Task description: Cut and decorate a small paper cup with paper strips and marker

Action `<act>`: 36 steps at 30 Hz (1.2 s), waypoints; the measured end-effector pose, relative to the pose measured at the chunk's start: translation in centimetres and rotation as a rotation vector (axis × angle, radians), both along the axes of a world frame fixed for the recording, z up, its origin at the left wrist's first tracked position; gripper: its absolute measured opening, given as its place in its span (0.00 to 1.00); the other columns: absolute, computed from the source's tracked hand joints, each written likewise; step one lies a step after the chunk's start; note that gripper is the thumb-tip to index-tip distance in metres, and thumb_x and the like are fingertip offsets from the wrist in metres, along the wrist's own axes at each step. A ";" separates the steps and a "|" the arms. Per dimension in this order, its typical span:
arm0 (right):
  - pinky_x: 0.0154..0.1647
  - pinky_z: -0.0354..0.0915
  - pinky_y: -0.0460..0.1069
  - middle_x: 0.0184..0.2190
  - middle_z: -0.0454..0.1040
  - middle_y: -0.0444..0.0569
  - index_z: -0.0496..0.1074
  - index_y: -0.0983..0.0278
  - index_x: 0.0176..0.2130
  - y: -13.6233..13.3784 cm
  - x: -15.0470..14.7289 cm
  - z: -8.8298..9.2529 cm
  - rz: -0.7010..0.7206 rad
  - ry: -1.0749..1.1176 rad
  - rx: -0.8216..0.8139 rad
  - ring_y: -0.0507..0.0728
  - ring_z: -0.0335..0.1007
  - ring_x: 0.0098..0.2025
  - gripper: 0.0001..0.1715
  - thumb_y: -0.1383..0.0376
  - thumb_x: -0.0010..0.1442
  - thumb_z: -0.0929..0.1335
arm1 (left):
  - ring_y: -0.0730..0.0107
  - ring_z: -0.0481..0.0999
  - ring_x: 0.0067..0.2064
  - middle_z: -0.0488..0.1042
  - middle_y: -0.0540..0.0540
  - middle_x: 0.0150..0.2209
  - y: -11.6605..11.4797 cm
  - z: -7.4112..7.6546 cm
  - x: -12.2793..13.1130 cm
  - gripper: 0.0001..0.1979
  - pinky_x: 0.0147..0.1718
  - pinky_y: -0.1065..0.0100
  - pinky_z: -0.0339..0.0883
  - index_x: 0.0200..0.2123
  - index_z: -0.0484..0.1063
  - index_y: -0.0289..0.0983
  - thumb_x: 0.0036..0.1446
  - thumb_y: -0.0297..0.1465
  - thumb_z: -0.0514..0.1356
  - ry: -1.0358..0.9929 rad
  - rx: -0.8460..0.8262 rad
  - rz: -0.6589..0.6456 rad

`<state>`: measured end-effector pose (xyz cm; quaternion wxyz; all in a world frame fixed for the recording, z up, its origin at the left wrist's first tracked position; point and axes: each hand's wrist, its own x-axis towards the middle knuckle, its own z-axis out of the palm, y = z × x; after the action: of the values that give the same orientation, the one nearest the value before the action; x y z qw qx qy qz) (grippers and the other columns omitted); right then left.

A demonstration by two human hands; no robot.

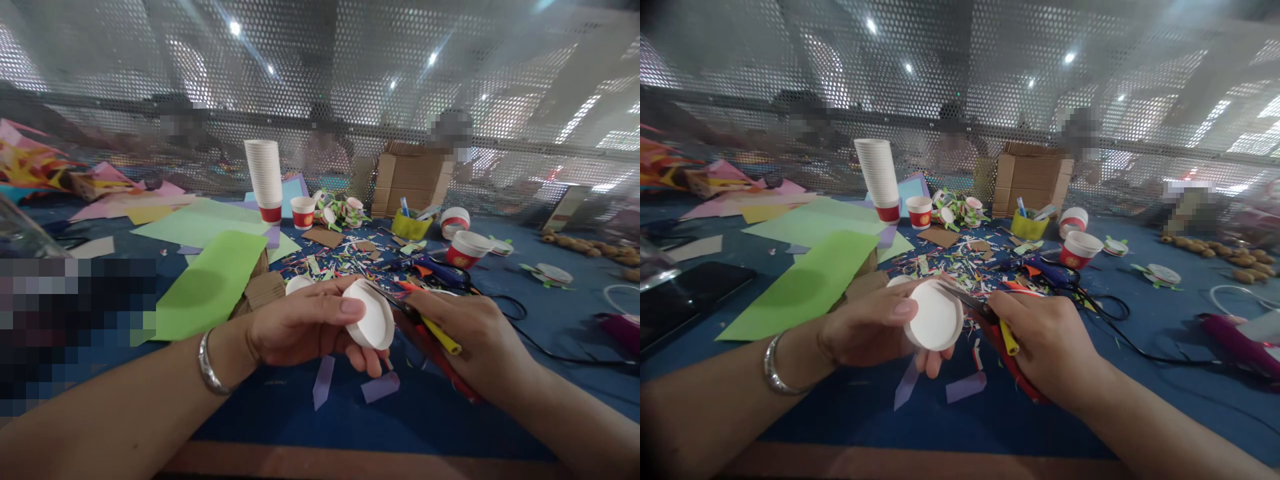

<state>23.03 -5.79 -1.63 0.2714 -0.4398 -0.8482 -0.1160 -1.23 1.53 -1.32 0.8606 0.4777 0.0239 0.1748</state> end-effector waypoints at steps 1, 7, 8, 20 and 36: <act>0.24 0.55 0.48 0.23 0.75 0.45 0.71 0.62 0.39 0.0 0.0 0.0 -0.005 -0.002 0.006 0.54 0.67 0.21 0.10 0.72 0.61 0.63 | 0.66 0.85 0.34 0.82 0.39 0.35 0.0 0.0 0.0 0.19 0.34 0.75 0.77 0.41 0.78 0.29 0.58 0.41 0.68 0.002 -0.004 0.000; 0.26 0.58 0.49 0.28 0.80 0.47 0.71 0.61 0.40 0.2 0.4 -0.8 -0.034 0.025 0.056 0.56 0.74 0.25 0.13 0.74 0.58 0.63 | 0.60 0.86 0.43 0.82 0.36 0.42 0.1 0.2 -0.1 0.22 0.42 0.72 0.79 0.46 0.79 0.28 0.60 0.43 0.67 0.016 0.008 0.034; 0.26 0.58 0.49 0.29 0.81 0.48 0.71 0.60 0.40 0.3 0.3 -0.9 -0.036 0.032 0.058 0.56 0.75 0.25 0.14 0.74 0.59 0.63 | 0.60 0.86 0.43 0.82 0.36 0.42 0.1 0.2 -0.1 0.22 0.41 0.73 0.79 0.45 0.79 0.28 0.60 0.43 0.67 0.017 0.002 0.032; 0.27 0.62 0.47 0.29 0.80 0.48 0.73 0.61 0.42 0.2 -0.3 -0.7 0.005 0.074 -0.054 0.54 0.74 0.26 0.09 0.71 0.64 0.65 | 0.68 0.85 0.35 0.81 0.43 0.33 -0.1 0.1 0.0 0.18 0.35 0.77 0.78 0.42 0.76 0.32 0.57 0.41 0.69 0.048 0.004 -0.028; 0.26 0.60 0.47 0.26 0.78 0.46 0.74 0.61 0.42 0.7 0.3 -1.1 -0.039 0.085 -0.020 0.54 0.72 0.24 0.10 0.71 0.63 0.64 | 0.60 0.86 0.43 0.83 0.35 0.43 -0.1 0.0 0.1 0.22 0.41 0.73 0.79 0.45 0.79 0.27 0.61 0.43 0.66 0.025 -0.070 0.060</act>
<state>23.32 -5.08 -2.76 0.3004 -0.4635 -0.8283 -0.0942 -1.09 1.48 -1.30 0.8707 0.4486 0.0550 0.1939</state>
